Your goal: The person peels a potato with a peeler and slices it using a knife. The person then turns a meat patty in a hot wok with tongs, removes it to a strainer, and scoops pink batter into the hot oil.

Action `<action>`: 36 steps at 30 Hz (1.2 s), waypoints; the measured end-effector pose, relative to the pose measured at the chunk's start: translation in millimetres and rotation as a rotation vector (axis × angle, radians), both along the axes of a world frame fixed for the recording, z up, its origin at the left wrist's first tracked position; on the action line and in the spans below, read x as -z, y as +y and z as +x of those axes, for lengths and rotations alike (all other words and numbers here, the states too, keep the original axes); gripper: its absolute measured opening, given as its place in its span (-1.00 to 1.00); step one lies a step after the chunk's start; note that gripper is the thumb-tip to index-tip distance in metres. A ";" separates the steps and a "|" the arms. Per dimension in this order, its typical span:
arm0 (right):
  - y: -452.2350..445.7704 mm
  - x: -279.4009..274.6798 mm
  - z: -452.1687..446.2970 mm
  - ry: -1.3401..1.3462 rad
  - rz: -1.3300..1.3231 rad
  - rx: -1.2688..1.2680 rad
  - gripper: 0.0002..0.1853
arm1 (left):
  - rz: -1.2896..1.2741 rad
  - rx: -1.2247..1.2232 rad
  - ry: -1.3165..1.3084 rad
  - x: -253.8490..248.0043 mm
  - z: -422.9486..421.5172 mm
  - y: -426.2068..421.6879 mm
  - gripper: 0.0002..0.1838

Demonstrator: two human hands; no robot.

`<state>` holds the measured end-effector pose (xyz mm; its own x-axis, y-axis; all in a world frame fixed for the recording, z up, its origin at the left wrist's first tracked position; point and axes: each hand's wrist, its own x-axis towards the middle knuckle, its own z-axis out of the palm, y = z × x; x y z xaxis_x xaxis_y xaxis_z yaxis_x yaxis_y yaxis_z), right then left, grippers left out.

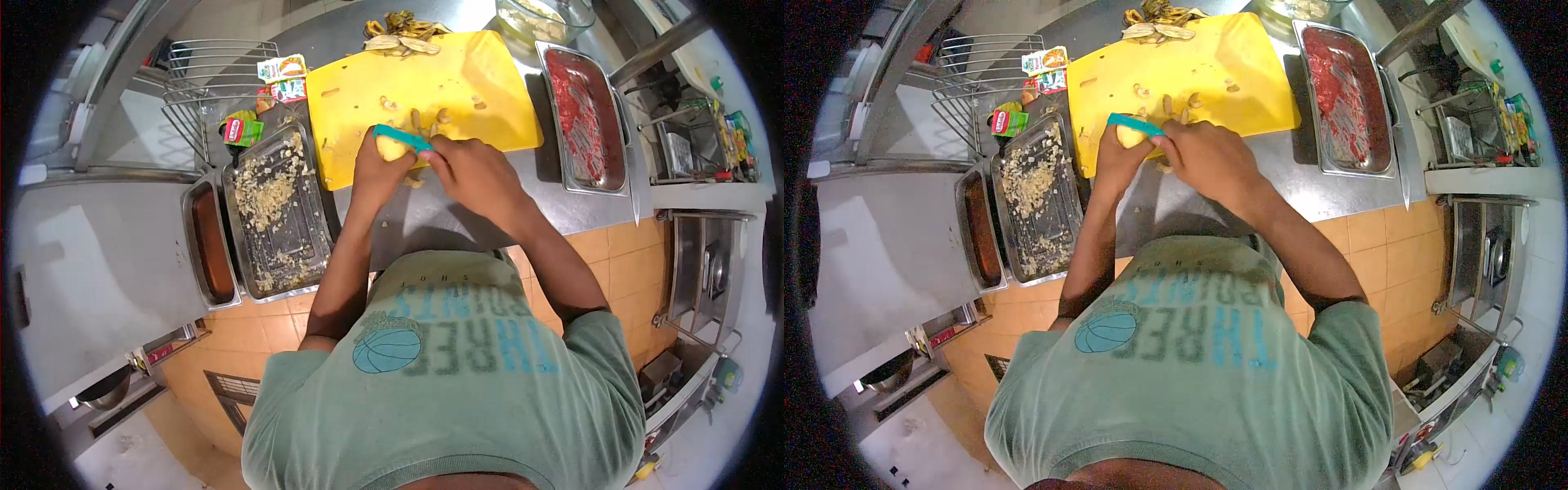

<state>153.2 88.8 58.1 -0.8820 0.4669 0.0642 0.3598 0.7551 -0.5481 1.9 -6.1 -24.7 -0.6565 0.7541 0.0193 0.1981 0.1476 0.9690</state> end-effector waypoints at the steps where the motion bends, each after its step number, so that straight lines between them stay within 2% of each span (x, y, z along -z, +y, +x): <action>1: -0.7 3.4 -1.0 -0.006 -0.005 -0.018 -0.64 | 0.002 0.007 0.004 -0.2 0.7 -0.1 -0.52; 7: -5.0 -1.2 -0.4 -0.114 0.047 -0.003 -0.64 | -0.020 -0.017 0.060 -11.5 4.7 -2.4 -0.56; 10: 23.4 23.1 -0.8 -0.167 0.101 0.204 -0.64 | 0.021 -0.018 0.009 -22.8 15.0 -8.0 -0.55; 13: 39.8 19.8 8.4 -0.077 0.107 0.203 -0.69 | 0.176 0.016 0.070 -23.7 18.9 -7.0 -0.49; 16: 24.7 15.5 12.7 0.025 0.077 0.149 -0.70 | 0.198 0.012 0.022 -15.6 18.3 -2.5 -0.45; 20: 20.9 13.5 14.9 0.219 0.019 0.148 -0.70 | 0.255 -0.013 -0.096 -9.5 20.6 -2.8 -0.41; 22: 35.6 34.3 7.1 0.314 -0.043 0.239 -0.69 | 0.363 -0.003 -0.188 -4.7 18.2 -0.9 -0.38; 23: 43.0 49.4 4.8 0.360 -0.077 0.288 -0.69 | 0.318 0.002 -0.276 -7.2 17.7 -2.6 -0.38; 25: 50.4 77.9 7.1 0.037 -0.011 0.290 -0.67 | 0.218 0.027 -0.451 -24.1 18.1 -6.9 -0.39; 26: 54.1 87.2 5.5 -0.117 0.023 0.290 -0.67 | 0.237 0.026 -0.441 -23.0 15.5 -7.2 -0.40; 28: 48.3 52.9 -1.6 -0.046 0.017 0.264 -0.66 | 0.289 -0.007 -0.434 -13.5 14.1 -8.3 -0.43; 31: 20.2 20.9 -4.4 0.000 -0.053 0.170 -0.66 | 0.226 -0.061 -0.339 -9.6 12.5 -12.1 -0.42; 34: 2.1 19.4 -6.2 0.090 -0.043 0.013 -0.69 | 0.219 -0.075 -0.400 -7.2 12.6 -9.5 -0.41; 36: -9.2 13.6 -7.7 0.092 -0.035 -0.064 -0.72 | 0.188 -0.079 -0.332 -8.9 12.4 -10.4 -0.47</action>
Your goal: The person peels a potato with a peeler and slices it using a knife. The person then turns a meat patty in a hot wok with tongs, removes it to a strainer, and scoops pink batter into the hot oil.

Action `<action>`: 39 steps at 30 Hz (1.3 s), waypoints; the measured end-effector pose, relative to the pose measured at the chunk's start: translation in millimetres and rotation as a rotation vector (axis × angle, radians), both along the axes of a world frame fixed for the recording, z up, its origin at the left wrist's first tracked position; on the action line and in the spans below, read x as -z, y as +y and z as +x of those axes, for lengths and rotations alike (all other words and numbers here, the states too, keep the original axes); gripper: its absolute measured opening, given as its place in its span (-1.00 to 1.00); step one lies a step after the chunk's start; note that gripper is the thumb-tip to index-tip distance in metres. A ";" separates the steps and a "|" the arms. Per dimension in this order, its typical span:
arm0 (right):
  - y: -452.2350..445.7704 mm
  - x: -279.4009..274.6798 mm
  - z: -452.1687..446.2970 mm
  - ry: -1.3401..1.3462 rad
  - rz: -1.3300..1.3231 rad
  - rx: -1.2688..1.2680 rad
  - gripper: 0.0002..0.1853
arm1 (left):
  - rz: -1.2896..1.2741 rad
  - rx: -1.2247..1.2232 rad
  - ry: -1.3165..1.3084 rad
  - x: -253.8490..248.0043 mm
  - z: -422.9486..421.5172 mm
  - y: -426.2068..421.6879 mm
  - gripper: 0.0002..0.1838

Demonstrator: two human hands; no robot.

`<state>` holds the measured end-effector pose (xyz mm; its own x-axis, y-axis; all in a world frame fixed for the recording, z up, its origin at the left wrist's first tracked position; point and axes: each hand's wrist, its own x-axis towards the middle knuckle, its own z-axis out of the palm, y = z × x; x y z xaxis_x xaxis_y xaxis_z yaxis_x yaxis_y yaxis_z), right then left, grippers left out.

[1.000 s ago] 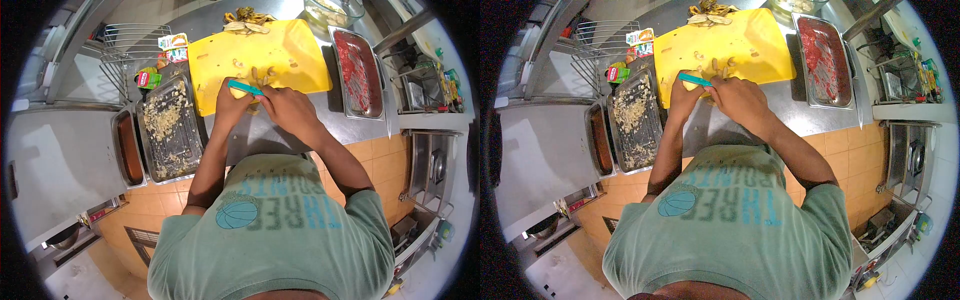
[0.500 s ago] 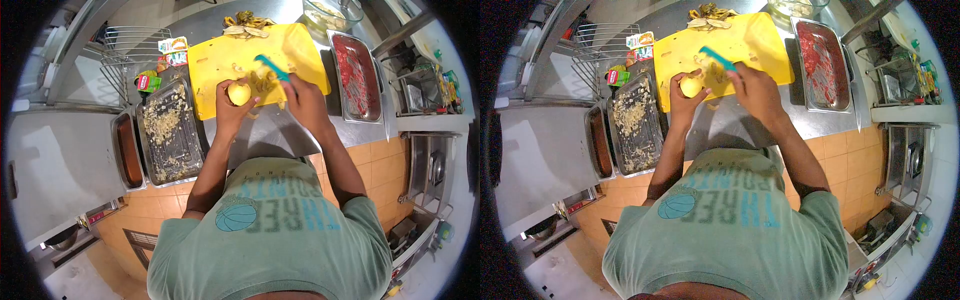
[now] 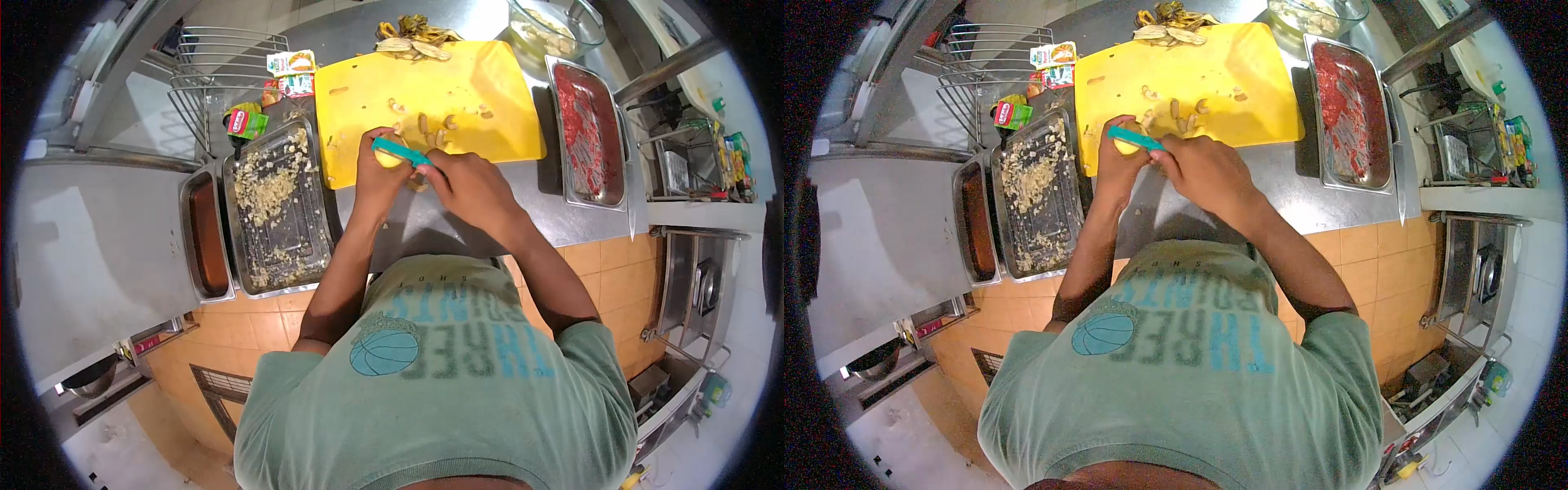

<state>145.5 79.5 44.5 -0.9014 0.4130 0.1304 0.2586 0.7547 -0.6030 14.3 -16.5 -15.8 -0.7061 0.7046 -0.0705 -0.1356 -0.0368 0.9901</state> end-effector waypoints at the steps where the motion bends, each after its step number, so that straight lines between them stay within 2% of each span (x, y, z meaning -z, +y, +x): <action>1: -3.5 -5.3 -0.7 -0.047 -0.002 0.010 -0.73 | -0.016 -0.003 0.035 -1.1 -1.0 -0.2 -0.50; 4: -4.7 -8.6 -3.0 -0.088 -0.009 0.008 -0.72 | -0.057 0.067 -0.099 0.0 -6.3 -0.9 -0.54; 7: -6.5 -12.0 -4.8 -0.108 0.029 0.013 -0.72 | -0.067 0.042 -0.101 -3.0 -3.0 -3.4 -0.61; 10: -1.9 -5.3 -5.4 -0.102 0.082 0.043 -0.73 | -0.128 0.077 -0.056 -7.9 -1.2 -4.8 -0.63; 13: 18.6 11.2 -1.3 -0.138 0.181 0.132 -0.72 | -0.060 0.021 0.099 -14.6 11.0 -5.7 -0.68; 16: 38.9 28.5 6.2 -0.258 0.132 0.204 -0.68 | -0.016 -0.045 0.167 -28.6 15.7 -6.8 -0.69; 20: 35.3 7.1 14.5 -0.113 -0.026 0.159 -0.70 | -0.002 -0.035 -0.009 -30.9 11.4 -5.8 -0.66; 23: 16.1 -14.4 16.6 0.016 -0.073 -0.025 -0.71 | 0.055 0.021 -0.101 -25.0 11.3 -3.7 -0.65; 25: 6.8 -21.1 15.4 0.004 -0.081 -0.033 -0.70 | 0.144 0.029 -0.202 -25.5 14.1 -1.9 -0.64; 28: 1.8 -25.5 12.7 -0.056 -0.053 -0.031 -0.69 | 0.129 0.003 -0.203 -24.2 15.1 -0.8 -0.59; 31: -1.2 -27.1 10.3 -0.119 -0.012 -0.034 -0.69 | 0.049 -0.056 0.237 -18.8 10.5 -1.9 -0.54; 34: -4.2 -30.6 8.8 -0.134 0.030 -0.033 -0.68 | -0.046 0.018 0.136 -19.3 4.9 -5.3 -0.51; 37: -6.2 -30.4 9.3 -0.111 0.073 -0.021 -0.68 | 0.019 -0.006 0.160 -23.7 8.7 -4.4 -0.53; 39: -7.0 -31.6 10.1 -0.114 0.100 0.001 -0.68 | -0.025 -0.009 0.198 -21.5 9.1 -3.3 -0.54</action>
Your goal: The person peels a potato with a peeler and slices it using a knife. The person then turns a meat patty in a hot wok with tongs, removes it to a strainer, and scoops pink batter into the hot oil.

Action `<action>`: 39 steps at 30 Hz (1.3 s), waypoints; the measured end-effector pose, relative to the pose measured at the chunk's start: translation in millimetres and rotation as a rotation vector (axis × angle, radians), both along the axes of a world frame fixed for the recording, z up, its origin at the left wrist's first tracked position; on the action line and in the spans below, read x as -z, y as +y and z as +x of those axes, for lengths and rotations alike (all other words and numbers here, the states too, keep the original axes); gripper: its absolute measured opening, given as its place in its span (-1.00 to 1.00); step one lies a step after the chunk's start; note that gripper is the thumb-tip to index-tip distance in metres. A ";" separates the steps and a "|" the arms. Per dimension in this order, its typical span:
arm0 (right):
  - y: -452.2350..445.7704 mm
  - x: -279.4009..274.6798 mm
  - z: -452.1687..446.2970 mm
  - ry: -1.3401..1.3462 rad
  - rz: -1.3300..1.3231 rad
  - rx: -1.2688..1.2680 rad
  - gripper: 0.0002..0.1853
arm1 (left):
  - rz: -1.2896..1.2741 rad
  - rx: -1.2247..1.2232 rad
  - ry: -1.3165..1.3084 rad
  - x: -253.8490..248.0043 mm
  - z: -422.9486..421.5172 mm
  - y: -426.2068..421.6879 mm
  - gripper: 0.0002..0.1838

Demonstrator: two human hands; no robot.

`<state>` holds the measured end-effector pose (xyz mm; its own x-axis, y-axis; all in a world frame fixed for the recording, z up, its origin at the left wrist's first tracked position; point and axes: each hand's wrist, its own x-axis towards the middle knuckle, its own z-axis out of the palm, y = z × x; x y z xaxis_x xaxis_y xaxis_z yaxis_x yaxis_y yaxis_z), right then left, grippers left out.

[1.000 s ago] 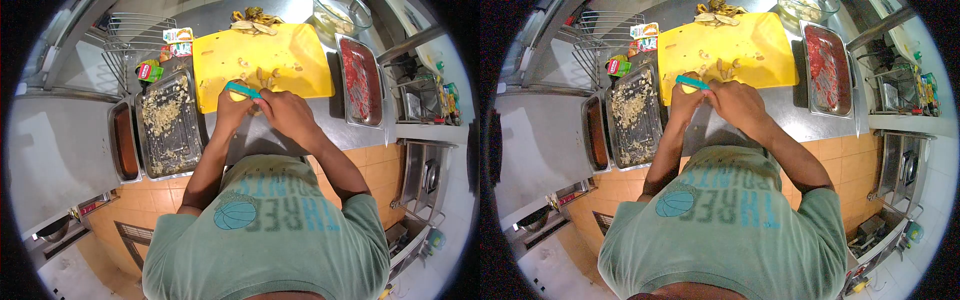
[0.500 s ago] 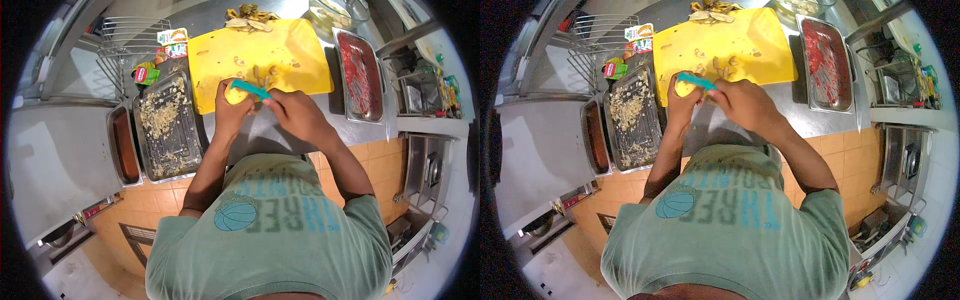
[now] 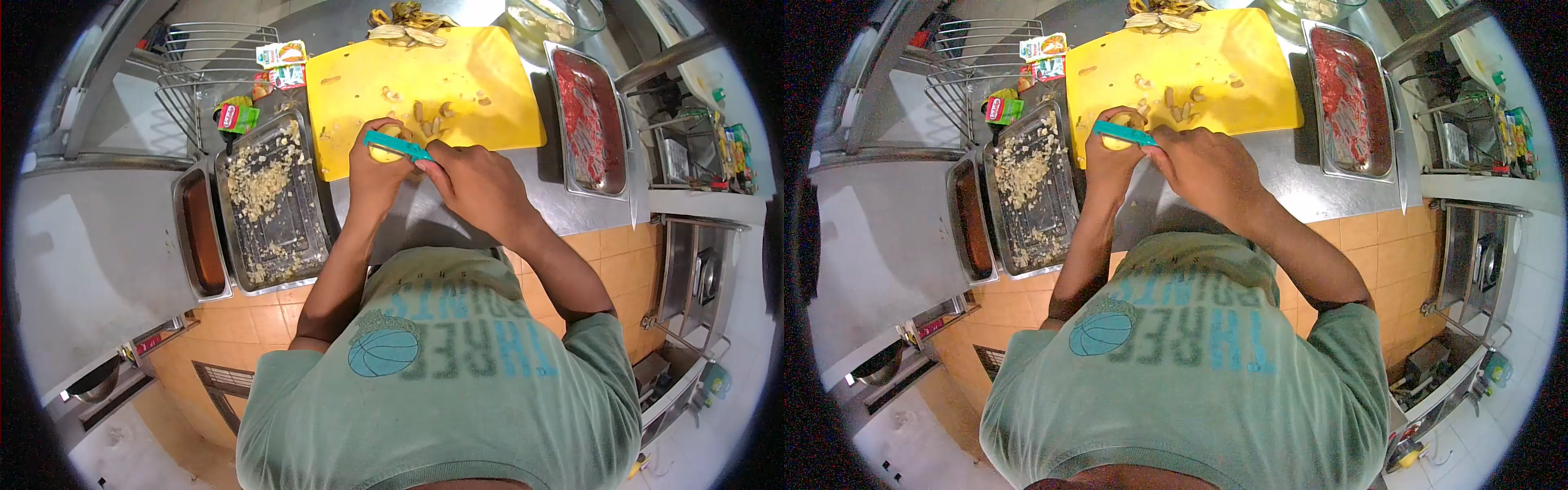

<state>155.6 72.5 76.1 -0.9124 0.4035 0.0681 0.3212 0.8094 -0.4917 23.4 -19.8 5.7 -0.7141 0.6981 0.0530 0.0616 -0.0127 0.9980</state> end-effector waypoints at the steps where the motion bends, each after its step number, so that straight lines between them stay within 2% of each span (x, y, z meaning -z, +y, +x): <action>1: -0.8 -3.5 -0.2 -0.012 0.013 0.016 -0.68 | -0.023 -0.004 0.019 -0.5 0.7 0.1 -0.54; 4: 1.5 -9.1 2.0 -0.010 0.036 0.000 -0.68 | -0.001 0.003 -0.170 -16.2 11.5 -1.4 -0.61; 7: 0.2 -13.5 3.9 -0.001 0.021 -0.011 -0.68 | 0.075 -0.044 -0.038 -8.1 11.5 2.2 -0.59; 10: -5.3 -14.3 3.3 -0.004 0.008 -0.010 -0.68 | 0.038 -0.093 -0.099 -13.3 9.8 8.4 -0.59; 13: -9.5 -13.0 2.4 -0.009 0.009 0.015 -0.68 | -0.030 -0.103 -0.009 -13.5 6.7 8.4 -0.59; 16: -7.5 -13.4 1.2 -0.009 0.016 0.044 -0.68 | 0.056 -0.129 -0.121 -11.9 9.2 8.2 -0.59; 20: -5.0 -7.9 2.8 0.012 0.025 0.040 -0.68 | 0.081 -0.157 -0.046 -7.9 16.2 6.6 -0.62; 23: -4.8 9.4 6.7 0.022 0.107 0.055 -0.69 | 0.080 -0.164 -0.097 -6.6 21.0 2.6 -0.64; 25: 25.0 45.2 8.9 -0.050 0.112 0.210 -0.72 | 0.065 -0.164 -0.185 -27.9 27.0 -2.5 -0.65; 27: 55.8 65.8 20.5 -0.163 0.087 0.333 -0.70 | 0.140 -0.194 -0.081 -34.1 24.9 -6.0 -0.66; 29: 65.6 63.7 29.1 -0.111 0.107 0.351 -0.71 | 0.173 -0.228 -0.018 -33.1 18.0 -8.0 -0.67; 30: 67.6 60.5 29.4 -0.081 0.118 0.362 -0.71 | 0.150 -0.243 -0.077 -35.4 17.5 -6.8 -0.68; 33: 42.5 27.1 22.2 0.056 0.039 0.262 -0.72 | 0.110 -0.189 -0.061 -21.7 13.6 -4.1 -0.70; 36: 5.8 7.7 12.9 0.112 -0.022 0.109 -0.73 | 0.089 -0.212 -0.186 -24.4 19.4 5.1 -0.64; 39: -13.9 -4.9 1.3 0.061 -0.017 0.047 -0.72 | 0.017 -0.196 0.305 -4.3 11.0 4.6 -0.63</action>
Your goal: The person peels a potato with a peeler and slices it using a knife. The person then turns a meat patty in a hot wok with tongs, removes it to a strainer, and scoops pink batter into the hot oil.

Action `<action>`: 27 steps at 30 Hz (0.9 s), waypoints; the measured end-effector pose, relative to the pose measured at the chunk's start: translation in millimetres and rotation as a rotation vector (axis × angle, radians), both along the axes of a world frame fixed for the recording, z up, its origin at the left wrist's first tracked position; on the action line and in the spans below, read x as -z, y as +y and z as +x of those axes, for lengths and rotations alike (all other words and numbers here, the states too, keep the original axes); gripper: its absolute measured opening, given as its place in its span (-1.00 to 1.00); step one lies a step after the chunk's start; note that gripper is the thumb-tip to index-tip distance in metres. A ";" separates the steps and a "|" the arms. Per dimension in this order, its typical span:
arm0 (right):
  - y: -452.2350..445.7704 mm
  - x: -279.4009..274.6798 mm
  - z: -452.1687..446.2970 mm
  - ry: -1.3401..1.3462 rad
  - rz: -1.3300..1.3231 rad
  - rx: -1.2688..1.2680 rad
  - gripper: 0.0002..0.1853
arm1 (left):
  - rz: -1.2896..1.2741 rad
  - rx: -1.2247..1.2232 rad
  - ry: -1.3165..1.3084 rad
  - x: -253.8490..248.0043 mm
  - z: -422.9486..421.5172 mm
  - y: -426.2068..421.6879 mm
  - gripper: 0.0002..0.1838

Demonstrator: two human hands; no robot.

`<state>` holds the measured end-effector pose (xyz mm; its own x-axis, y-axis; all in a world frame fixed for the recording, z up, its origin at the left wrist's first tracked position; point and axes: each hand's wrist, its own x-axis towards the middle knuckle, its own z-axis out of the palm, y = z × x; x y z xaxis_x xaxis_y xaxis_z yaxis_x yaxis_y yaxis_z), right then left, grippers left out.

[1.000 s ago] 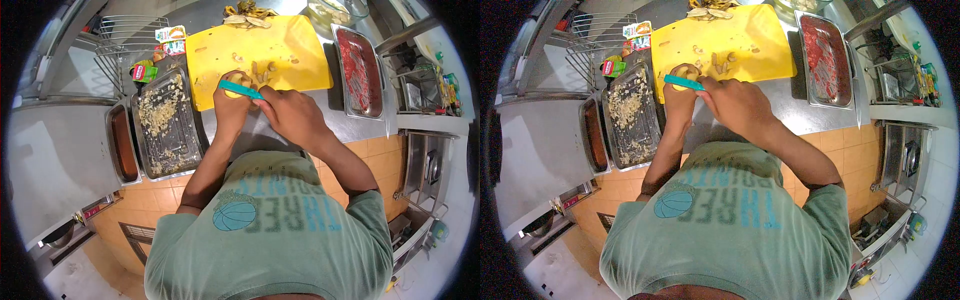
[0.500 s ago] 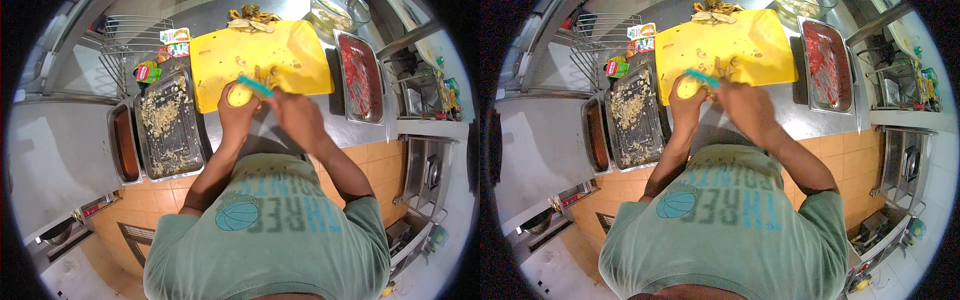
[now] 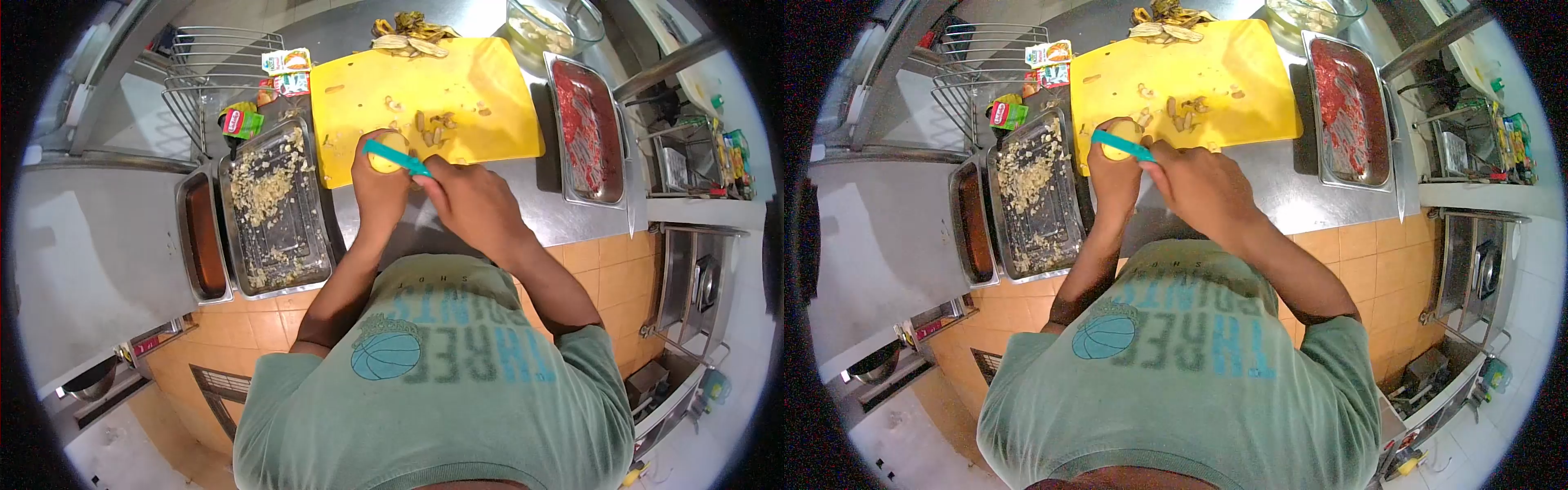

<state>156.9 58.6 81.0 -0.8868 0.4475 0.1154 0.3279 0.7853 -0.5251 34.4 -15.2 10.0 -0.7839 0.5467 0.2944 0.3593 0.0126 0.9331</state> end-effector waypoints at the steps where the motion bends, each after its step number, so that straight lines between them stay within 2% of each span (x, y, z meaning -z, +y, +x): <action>1: -2.9 -5.6 -3.2 -0.041 -0.012 -0.008 -0.72 | -0.003 -0.005 -0.021 2.8 -1.2 -0.1 -0.63; 3: -4.0 -6.4 -4.6 -0.086 0.003 0.001 -0.71 | -0.010 -0.014 -0.065 1.6 -1.9 -0.3 -0.63; 6: 12.3 12.1 -4.1 -0.119 0.088 0.075 -0.70 | 0.063 0.009 -0.450 -17.4 9.0 -7.2 -0.64; 8: 42.6 34.5 0.3 -0.180 0.150 0.161 -0.71 | 0.092 0.003 -0.397 -32.7 11.3 -13.1 -0.65; 11: 49.0 18.8 6.4 -0.122 0.137 0.205 -0.71 | 0.078 -0.021 -0.428 -35.8 4.3 -12.2 -0.67; 15: 15.3 -5.3 3.2 0.013 0.052 0.034 -0.72 | 0.073 0.005 -0.491 -18.8 -0.4 -7.8 -0.67; 18: -4.1 -5.1 -4.4 -0.078 0.033 -0.038 -0.72 | 0.021 0.010 -0.270 -12.1 -0.9 -6.4 -0.67; 21: 6.5 0.7 -8.8 -0.124 0.070 0.013 -0.71 | 0.054 0.037 -0.491 -17.1 0.4 -9.4 -0.65; 23: 29.2 19.1 -8.9 -0.133 0.115 0.102 -0.70 | 0.043 0.028 -0.435 -30.7 6.0 -14.7 -0.64; 25: 36.3 15.1 -3.6 -0.127 0.124 0.139 -0.71 | 0.043 0.002 -0.420 -41.1 7.5 -15.4 -0.63; 27: 35.7 4.5 -2.2 -0.074 0.108 0.107 -0.72 | -0.068 0.009 -0.259 -28.6 -3.5 -13.5 -0.62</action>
<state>154.7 94.3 76.5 -0.8425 0.5285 0.1043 0.4472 0.7942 -0.4114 30.9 -28.7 38.6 -0.8230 0.5661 0.0471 0.1095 0.0766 0.9910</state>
